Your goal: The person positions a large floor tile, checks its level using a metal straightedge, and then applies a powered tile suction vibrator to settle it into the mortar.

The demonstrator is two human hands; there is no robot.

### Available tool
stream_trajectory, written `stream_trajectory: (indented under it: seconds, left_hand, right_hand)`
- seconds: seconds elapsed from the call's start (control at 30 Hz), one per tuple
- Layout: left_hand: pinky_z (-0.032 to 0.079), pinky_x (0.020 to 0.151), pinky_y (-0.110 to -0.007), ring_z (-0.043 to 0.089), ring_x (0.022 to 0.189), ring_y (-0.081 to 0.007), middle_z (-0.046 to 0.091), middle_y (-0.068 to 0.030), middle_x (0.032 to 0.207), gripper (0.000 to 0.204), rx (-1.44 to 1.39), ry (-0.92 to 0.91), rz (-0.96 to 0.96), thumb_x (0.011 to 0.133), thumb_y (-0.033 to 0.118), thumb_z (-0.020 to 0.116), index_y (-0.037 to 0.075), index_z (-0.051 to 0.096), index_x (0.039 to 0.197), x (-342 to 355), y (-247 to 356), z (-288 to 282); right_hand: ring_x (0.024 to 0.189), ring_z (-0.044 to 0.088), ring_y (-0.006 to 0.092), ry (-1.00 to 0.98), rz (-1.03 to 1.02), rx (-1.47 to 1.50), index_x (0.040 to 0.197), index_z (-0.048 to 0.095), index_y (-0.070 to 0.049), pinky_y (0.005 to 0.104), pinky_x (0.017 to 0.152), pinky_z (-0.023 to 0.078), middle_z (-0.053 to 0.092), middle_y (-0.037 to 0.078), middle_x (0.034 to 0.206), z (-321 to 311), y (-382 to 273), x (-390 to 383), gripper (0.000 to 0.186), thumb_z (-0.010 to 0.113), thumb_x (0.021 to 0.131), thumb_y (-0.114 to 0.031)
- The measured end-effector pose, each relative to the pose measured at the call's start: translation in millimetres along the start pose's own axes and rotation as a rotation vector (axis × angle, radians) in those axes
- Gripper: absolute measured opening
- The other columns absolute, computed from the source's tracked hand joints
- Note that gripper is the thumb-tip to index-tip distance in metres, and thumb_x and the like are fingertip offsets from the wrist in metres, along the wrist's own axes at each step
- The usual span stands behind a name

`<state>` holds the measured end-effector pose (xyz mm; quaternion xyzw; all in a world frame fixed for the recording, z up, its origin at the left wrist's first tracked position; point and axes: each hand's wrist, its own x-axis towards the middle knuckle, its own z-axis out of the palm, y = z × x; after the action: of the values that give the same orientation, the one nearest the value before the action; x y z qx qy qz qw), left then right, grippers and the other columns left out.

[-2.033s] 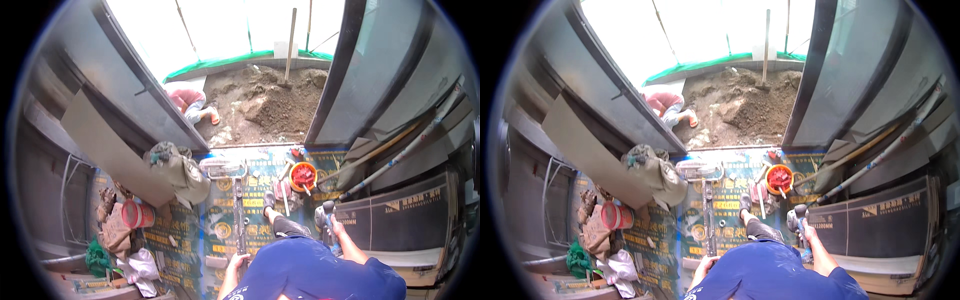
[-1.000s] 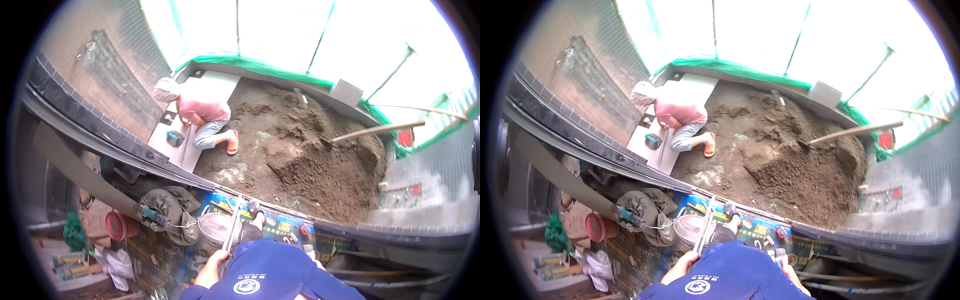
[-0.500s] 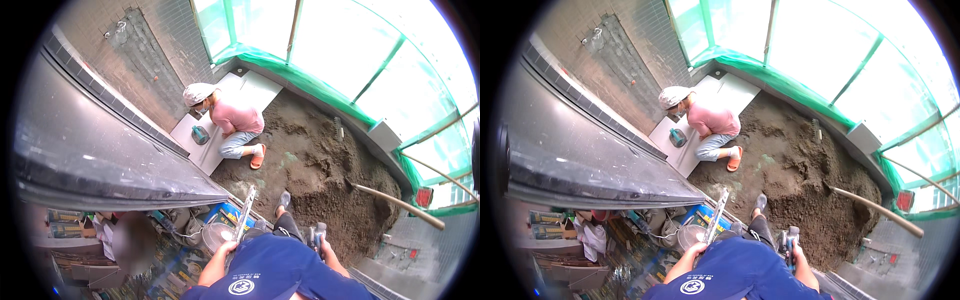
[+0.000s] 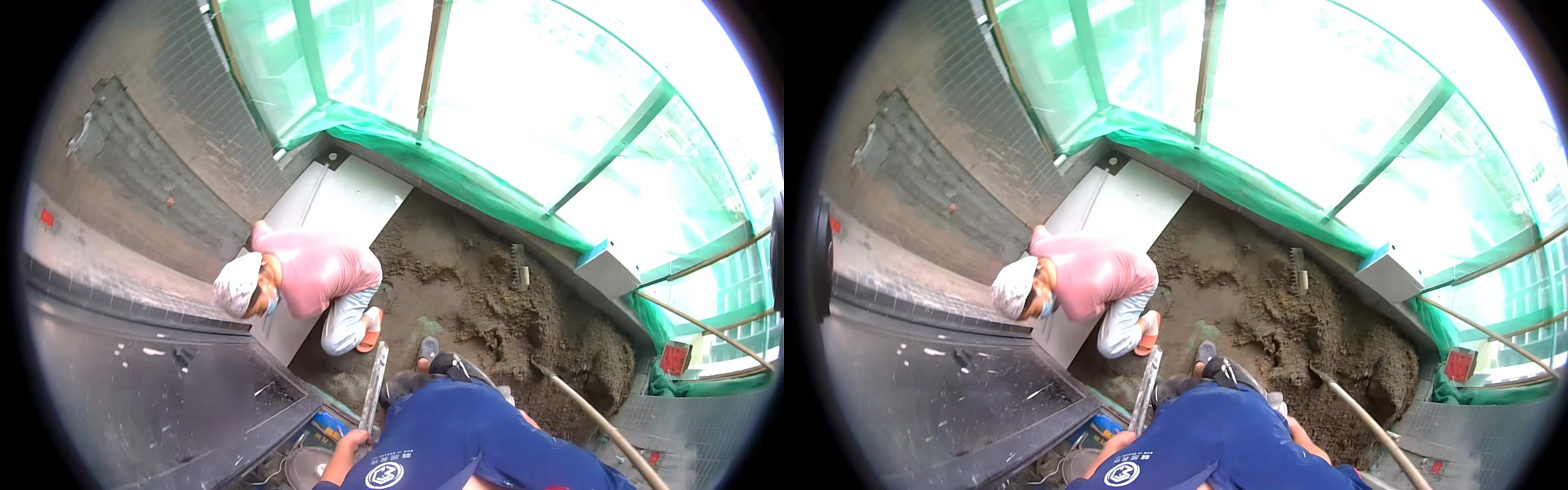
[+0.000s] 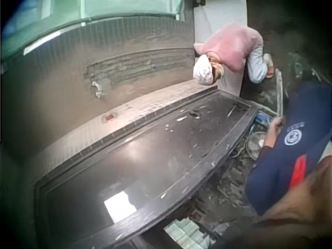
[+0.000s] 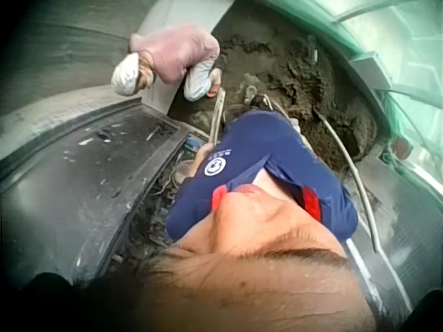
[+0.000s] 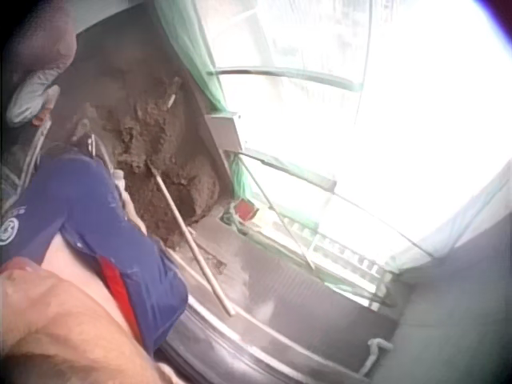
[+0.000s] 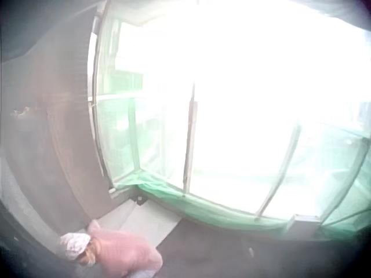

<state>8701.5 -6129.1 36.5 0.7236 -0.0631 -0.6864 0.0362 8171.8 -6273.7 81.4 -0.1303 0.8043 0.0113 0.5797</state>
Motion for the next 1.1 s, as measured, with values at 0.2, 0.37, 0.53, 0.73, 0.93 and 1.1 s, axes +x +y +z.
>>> stream_trajectory:
  seconds: [0.2, 0.37, 0.53, 0.73, 0.93, 1.1]
  left_hand:
    - [0.048, 0.062, -0.042, 0.063, 0.068, -0.0266, 0.069, -0.0151, 0.082, 0.026, -0.283, -0.165, 0.051, 0.078, 0.017, 0.061, -0.003, 0.071, 0.091, 45.4, 151.3, 22.9]
    - [0.049, 0.065, -0.041, 0.065, 0.074, -0.0251, 0.069, -0.0141, 0.082, 0.028, -0.377, -0.278, -0.033, 0.082, 0.019, 0.060, -0.003, 0.071, 0.095, 36.6, 314.0, 50.3]
    - [0.053, 0.073, -0.041, 0.068, 0.081, -0.0278, 0.072, -0.0143, 0.091, 0.035, -0.200, -0.135, 0.025, 0.086, 0.027, 0.065, -0.003, 0.070, 0.103, 88.8, 394.5, 54.1]
    - [0.051, 0.069, -0.045, 0.066, 0.076, -0.0255, 0.071, -0.0150, 0.085, 0.031, -0.225, -0.061, 0.021, 0.086, 0.027, 0.062, -0.001, 0.072, 0.096, 142.0, 412.0, 46.7]
    - [0.051, 0.071, -0.045, 0.067, 0.077, -0.0280, 0.071, -0.0163, 0.085, 0.031, -0.315, -0.002, 0.036, 0.083, 0.027, 0.065, -0.001, 0.072, 0.096, 115.3, 471.3, 62.0]
    - [0.051, 0.073, -0.045, 0.067, 0.079, -0.0300, 0.071, -0.0174, 0.085, 0.032, -0.410, 0.064, 0.002, 0.081, 0.028, 0.067, -0.001, 0.072, 0.095, 99.1, 483.1, 68.6]
  right_hand:
    - [0.052, 0.058, 0.0257, 0.075, -0.047, -0.136, 0.092, 0.067, 0.000, 0.0401, 0.050, 0.047, 0.063, 0.014, 0.069, -47.9, -242.8, 3.9, 0.073, 0.051, 0.088, -0.072]
    - [0.060, 0.059, 0.0232, 0.111, -0.199, -0.153, 0.090, 0.068, -0.002, 0.0385, 0.058, 0.046, 0.062, 0.011, 0.071, -93.3, -410.2, 12.9, 0.077, 0.045, 0.088, -0.075]
    - [0.052, 0.056, 0.0198, 0.102, -0.210, -0.059, 0.088, 0.067, -0.003, 0.0347, 0.052, 0.046, 0.060, 0.008, 0.064, -83.6, -502.6, 18.2, 0.075, 0.045, 0.088, -0.075]
    - [0.060, 0.058, 0.0245, 0.044, -0.146, -0.153, 0.106, 0.067, 0.000, 0.0382, 0.062, 0.050, 0.064, 0.012, 0.076, -54.6, -588.5, 40.5, 0.078, 0.044, 0.090, -0.074]
    - [0.079, 0.060, 0.0293, 0.038, -0.133, -0.409, 0.121, 0.063, 0.001, 0.0426, 0.076, 0.049, 0.065, 0.018, 0.102, -39.6, -682.6, 57.6, 0.086, 0.046, 0.088, -0.076]
    - [0.075, 0.058, 0.0295, -0.027, -0.124, -0.743, 0.118, 0.064, 0.002, 0.0432, 0.069, 0.048, 0.063, 0.019, 0.099, 19.0, -788.6, 56.6, 0.090, 0.046, 0.085, -0.080]
